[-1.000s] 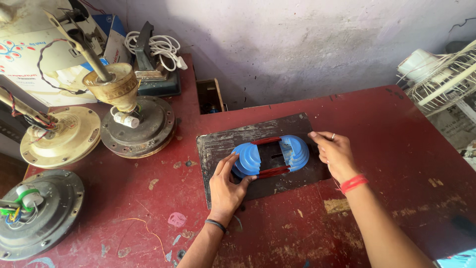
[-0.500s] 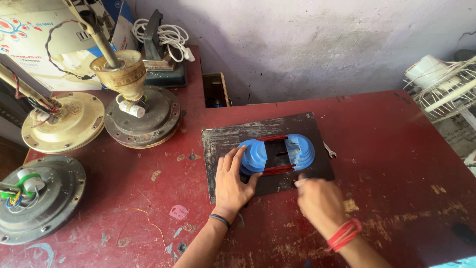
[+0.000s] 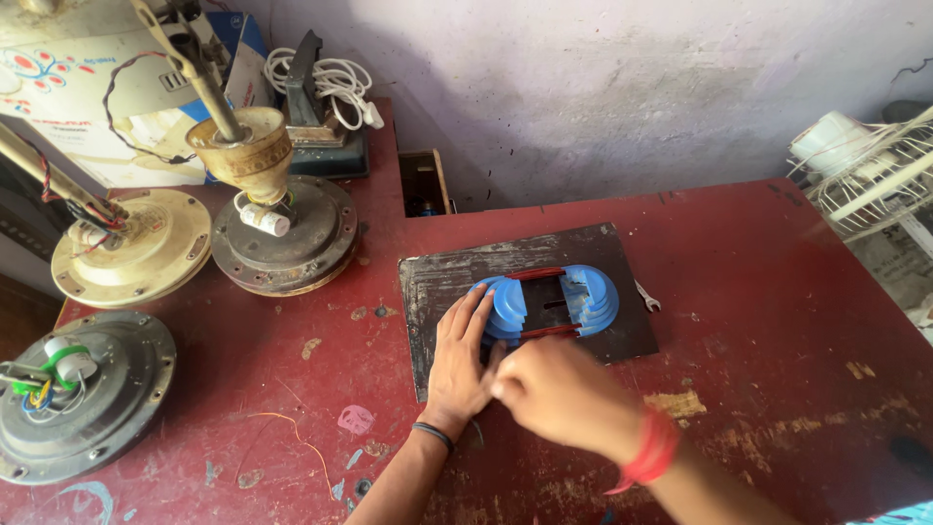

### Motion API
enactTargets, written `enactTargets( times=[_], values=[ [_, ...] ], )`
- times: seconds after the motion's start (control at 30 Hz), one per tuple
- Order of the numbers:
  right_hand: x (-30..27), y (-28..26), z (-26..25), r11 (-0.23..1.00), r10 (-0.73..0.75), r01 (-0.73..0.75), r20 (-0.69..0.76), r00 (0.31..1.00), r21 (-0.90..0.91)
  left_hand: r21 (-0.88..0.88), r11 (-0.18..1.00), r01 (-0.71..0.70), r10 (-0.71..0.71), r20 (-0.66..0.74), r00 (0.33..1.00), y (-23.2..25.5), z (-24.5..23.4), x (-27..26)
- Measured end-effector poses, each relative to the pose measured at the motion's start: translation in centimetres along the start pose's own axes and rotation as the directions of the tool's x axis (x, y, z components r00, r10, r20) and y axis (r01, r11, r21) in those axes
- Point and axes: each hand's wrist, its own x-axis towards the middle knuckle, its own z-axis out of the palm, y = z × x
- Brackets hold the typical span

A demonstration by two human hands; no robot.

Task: The person winds red insulated wire around a blue plastic jig mounted on a workbench. They repeatedly wrap the wire by hand, then use pliers to cut the wire and tuck the end into the coil.

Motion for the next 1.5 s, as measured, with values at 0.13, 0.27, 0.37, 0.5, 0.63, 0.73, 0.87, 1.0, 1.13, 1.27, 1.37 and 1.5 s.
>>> enactTargets(
  times=[0.13, 0.27, 0.37, 0.5, 0.63, 0.73, 0.87, 1.0, 1.13, 1.27, 1.37, 1.5],
  values=[
    [0.6, 2.4, -4.8, 0.987, -0.012, -0.005, 0.098, 0.995, 0.163, -0.099, 0.995, 0.032, -0.036, -0.037, 0.999, 0.1, -0.2, -0.4],
    [2.2, 5.7, -8.6, 0.957, -0.020, 0.027, -0.028, 0.999, 0.288, -0.224, 0.961, 0.165, -0.185, -0.070, 0.980, 0.1, -0.6, -0.2],
    [4.4, 8.4, -10.0, 0.958, 0.138, -0.101, -0.122, 0.983, 0.270, -0.170, 0.978, 0.118, -0.145, -0.154, 0.977, 0.1, -0.1, 0.1],
    [8.3, 10.8, -8.0, 0.979, -0.115, 0.176, -0.426, 0.898, 0.106, 0.007, 0.996, 0.087, -0.084, -0.209, 0.974, -0.1, 0.4, 0.5],
    [10.4, 11.6, -5.3, 0.977, -0.175, 0.215, -0.600, 0.781, -0.005, -0.095, 0.974, 0.208, -0.221, -0.170, 0.960, -0.1, 0.7, 0.6],
    [11.6, 11.7, -4.8, 0.999, -0.032, 0.001, -0.607, 0.794, -0.050, -0.144, 0.952, 0.271, -0.295, -0.188, 0.937, -0.1, 0.8, 0.9],
    [12.7, 12.8, -4.5, 0.971, 0.109, -0.202, -0.521, 0.847, -0.125, -0.032, 0.964, 0.262, -0.262, -0.231, 0.937, -0.2, 0.8, 1.0],
    [12.7, 15.5, -4.6, 0.914, 0.323, -0.381, -0.319, 0.891, -0.140, 0.031, 0.957, 0.287, -0.271, -0.238, 0.933, -0.2, 0.8, 1.1],
    [10.9, 19.0, -5.1, 0.939, 0.338, -0.343, -0.258, 0.905, 0.024, 0.034, 0.976, 0.216, -0.204, -0.219, 0.954, 0.2, 0.7, 0.8],
    [8.2, 21.7, -4.4, 0.903, 0.428, -0.418, -0.279, 0.860, 0.099, 0.068, 0.981, 0.181, -0.167, -0.172, 0.971, 0.2, 0.5, 0.7],
    [6.3, 22.6, -2.9, 0.901, 0.431, -0.379, -0.332, 0.839, 0.211, 0.077, 0.979, 0.190, -0.177, -0.147, 0.973, 0.4, 0.5, 0.8],
    [4.9, 22.3, -1.5, 0.798, 0.515, -0.314, -0.313, 0.798, 0.514, 0.063, 0.980, 0.191, -0.183, -0.111, 0.977, 0.8, 0.3, 0.8]
  ],
)
